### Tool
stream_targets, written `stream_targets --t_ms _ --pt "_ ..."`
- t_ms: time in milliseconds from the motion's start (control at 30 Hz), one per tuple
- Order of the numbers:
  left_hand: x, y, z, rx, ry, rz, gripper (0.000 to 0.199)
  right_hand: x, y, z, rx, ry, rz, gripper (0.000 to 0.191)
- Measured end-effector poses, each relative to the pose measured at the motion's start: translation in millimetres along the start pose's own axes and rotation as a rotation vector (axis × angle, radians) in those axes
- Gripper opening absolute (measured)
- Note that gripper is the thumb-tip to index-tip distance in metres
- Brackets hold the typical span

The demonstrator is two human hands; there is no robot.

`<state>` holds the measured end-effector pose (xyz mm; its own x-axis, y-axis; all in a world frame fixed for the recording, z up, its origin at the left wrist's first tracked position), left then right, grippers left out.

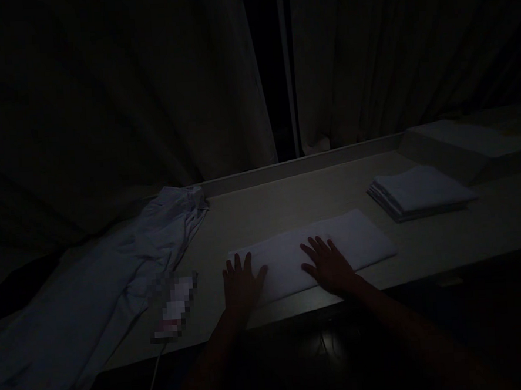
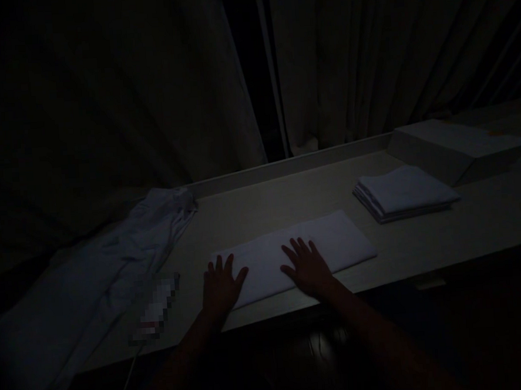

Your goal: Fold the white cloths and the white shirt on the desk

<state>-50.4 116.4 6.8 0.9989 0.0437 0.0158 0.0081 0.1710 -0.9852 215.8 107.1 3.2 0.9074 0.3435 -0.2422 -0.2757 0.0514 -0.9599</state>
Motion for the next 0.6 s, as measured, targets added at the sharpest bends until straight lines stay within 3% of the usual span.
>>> stream_targets --t_ms 200,300,500,600 --pt "-1 -0.3 1 0.001 -0.009 -0.017 0.079 108 -14 -14 0.016 0.203 -0.113 0.064" --pt "-2 0.9 1 0.004 -0.003 -0.014 0.080 143 -21 -21 0.029 0.276 -0.135 0.064" --pt "-3 2.4 0 0.034 -0.015 0.053 0.076 161 -21 -23 0.051 0.284 -0.155 0.067" --pt "0 -8.1 -2 0.087 0.008 0.104 0.073 161 -19 -22 0.065 0.288 -0.163 0.067"
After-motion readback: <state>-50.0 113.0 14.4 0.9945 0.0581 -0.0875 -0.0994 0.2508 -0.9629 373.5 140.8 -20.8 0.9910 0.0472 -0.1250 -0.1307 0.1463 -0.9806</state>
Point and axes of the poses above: each hand's wrist, its own z-axis towards the middle knuckle, its own y-axis out of the palm, x = y × z, the point moved 6 cm from there along z, towards the middle knuckle, and after that the axes turned 1 degree about z, right-handed, at the moved point
